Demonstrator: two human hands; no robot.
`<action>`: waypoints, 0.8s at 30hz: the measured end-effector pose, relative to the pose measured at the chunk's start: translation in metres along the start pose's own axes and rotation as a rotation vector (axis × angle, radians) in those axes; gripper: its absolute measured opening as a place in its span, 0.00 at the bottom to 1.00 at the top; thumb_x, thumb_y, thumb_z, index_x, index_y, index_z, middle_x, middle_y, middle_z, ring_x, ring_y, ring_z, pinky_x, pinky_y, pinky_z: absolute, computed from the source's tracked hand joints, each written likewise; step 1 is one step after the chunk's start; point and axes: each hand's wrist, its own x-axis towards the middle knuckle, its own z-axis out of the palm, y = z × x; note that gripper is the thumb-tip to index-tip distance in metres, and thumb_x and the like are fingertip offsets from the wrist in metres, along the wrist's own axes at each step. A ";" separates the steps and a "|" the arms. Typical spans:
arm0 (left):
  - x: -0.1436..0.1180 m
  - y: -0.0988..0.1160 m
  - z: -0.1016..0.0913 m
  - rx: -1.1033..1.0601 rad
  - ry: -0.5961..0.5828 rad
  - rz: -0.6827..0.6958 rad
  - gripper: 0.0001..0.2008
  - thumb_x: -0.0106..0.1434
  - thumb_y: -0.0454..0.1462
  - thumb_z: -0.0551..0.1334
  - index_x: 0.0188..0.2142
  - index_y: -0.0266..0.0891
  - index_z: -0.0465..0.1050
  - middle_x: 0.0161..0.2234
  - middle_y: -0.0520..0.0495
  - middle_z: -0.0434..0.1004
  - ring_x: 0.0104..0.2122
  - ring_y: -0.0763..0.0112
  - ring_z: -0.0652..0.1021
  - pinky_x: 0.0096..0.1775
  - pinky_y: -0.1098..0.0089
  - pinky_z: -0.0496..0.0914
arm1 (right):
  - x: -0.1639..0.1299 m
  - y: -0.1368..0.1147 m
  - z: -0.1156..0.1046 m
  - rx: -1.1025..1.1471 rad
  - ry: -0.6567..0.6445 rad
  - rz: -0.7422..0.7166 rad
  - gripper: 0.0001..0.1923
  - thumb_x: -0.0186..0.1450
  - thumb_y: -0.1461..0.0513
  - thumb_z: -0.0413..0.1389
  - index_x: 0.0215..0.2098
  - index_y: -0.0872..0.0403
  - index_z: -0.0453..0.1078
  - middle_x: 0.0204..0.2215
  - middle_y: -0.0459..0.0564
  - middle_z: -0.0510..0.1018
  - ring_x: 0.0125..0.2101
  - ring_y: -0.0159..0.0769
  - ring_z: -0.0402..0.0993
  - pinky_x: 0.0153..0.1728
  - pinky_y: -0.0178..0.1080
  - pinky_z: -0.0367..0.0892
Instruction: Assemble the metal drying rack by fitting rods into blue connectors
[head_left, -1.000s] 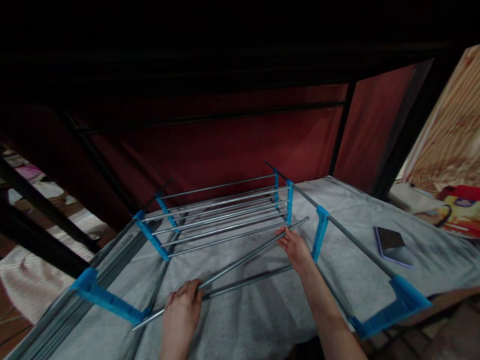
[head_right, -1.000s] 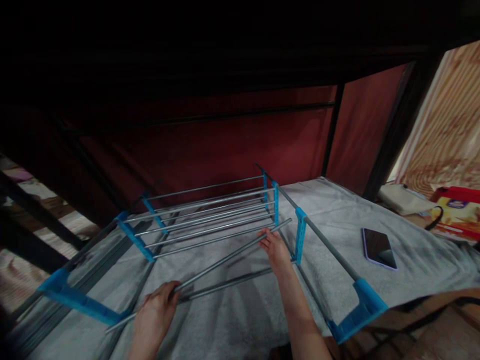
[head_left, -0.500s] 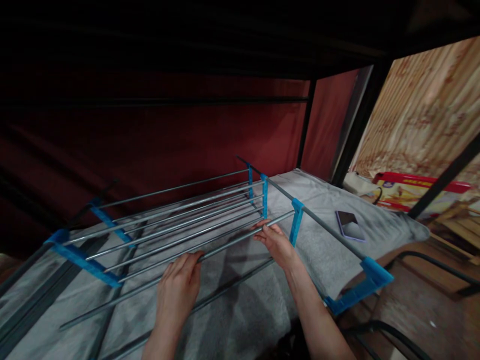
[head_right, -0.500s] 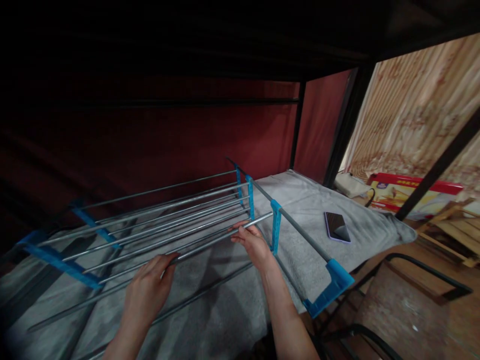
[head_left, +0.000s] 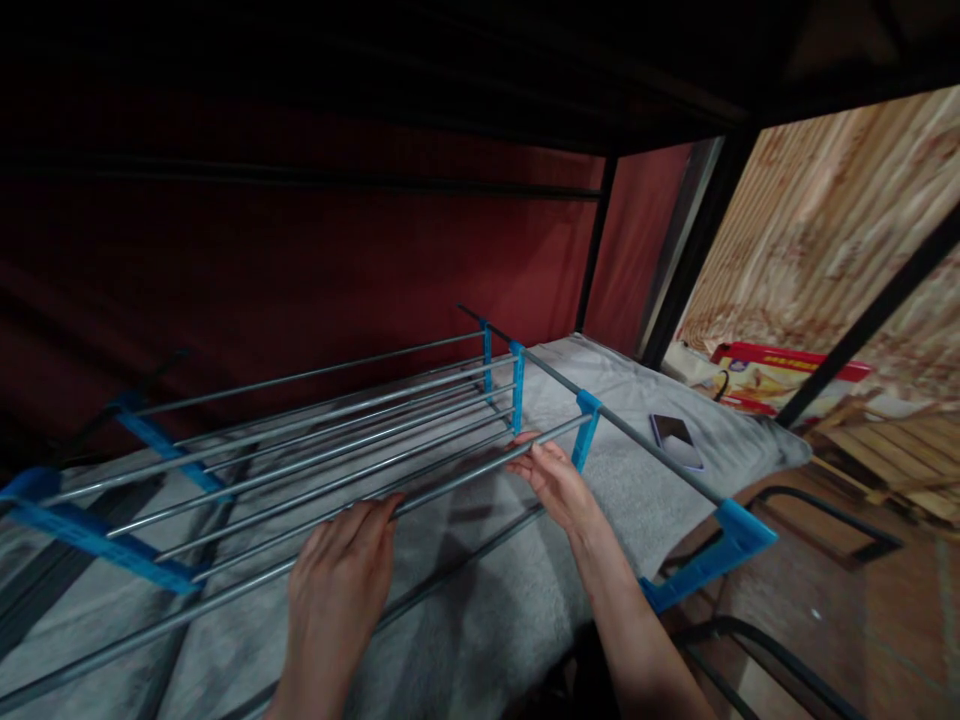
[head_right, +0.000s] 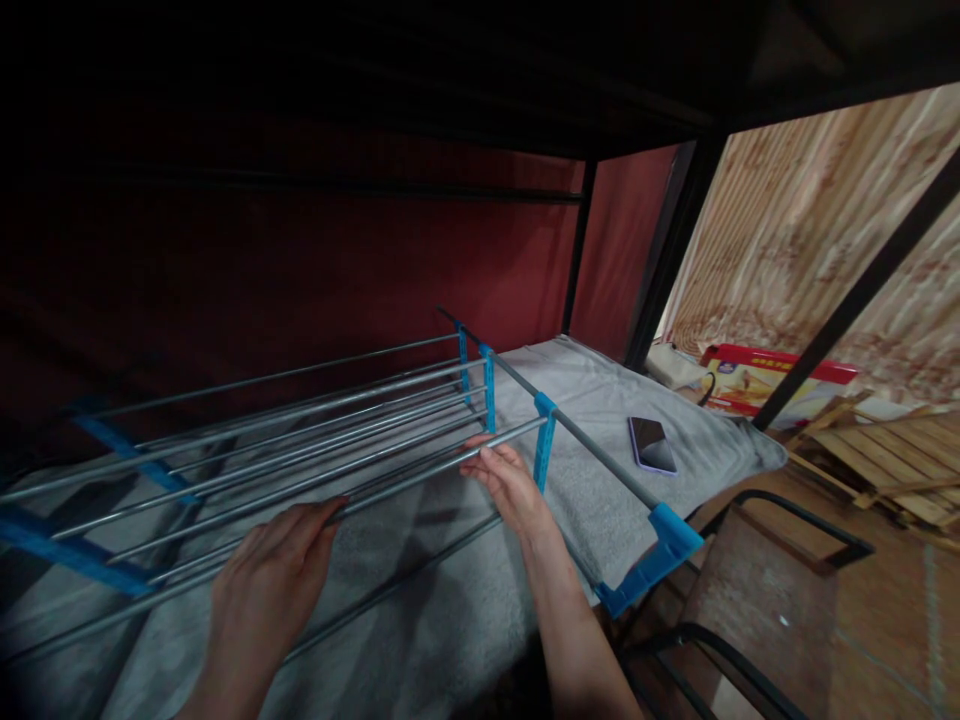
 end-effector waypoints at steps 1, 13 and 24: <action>0.002 0.002 -0.003 0.001 0.012 0.011 0.13 0.72 0.34 0.55 0.50 0.36 0.76 0.39 0.46 0.81 0.34 0.61 0.77 0.41 0.62 0.68 | -0.001 0.000 -0.001 -0.002 -0.009 0.005 0.14 0.59 0.51 0.69 0.40 0.48 0.81 0.39 0.49 0.83 0.40 0.38 0.79 0.46 0.42 0.74; 0.008 0.025 -0.020 -0.060 -0.151 -0.138 0.15 0.69 0.29 0.57 0.52 0.41 0.76 0.40 0.47 0.81 0.39 0.63 0.78 0.43 0.62 0.69 | -0.004 -0.002 -0.029 0.005 0.096 -0.002 0.09 0.60 0.54 0.63 0.37 0.46 0.80 0.42 0.51 0.83 0.42 0.42 0.79 0.48 0.48 0.74; 0.009 0.030 -0.031 -0.104 -0.276 -0.180 0.17 0.69 0.28 0.58 0.55 0.42 0.72 0.40 0.49 0.79 0.42 0.64 0.77 0.46 0.62 0.70 | 0.000 -0.001 -0.039 -0.345 0.629 -0.375 0.06 0.47 0.61 0.63 0.25 0.52 0.77 0.24 0.49 0.76 0.25 0.38 0.72 0.33 0.46 0.71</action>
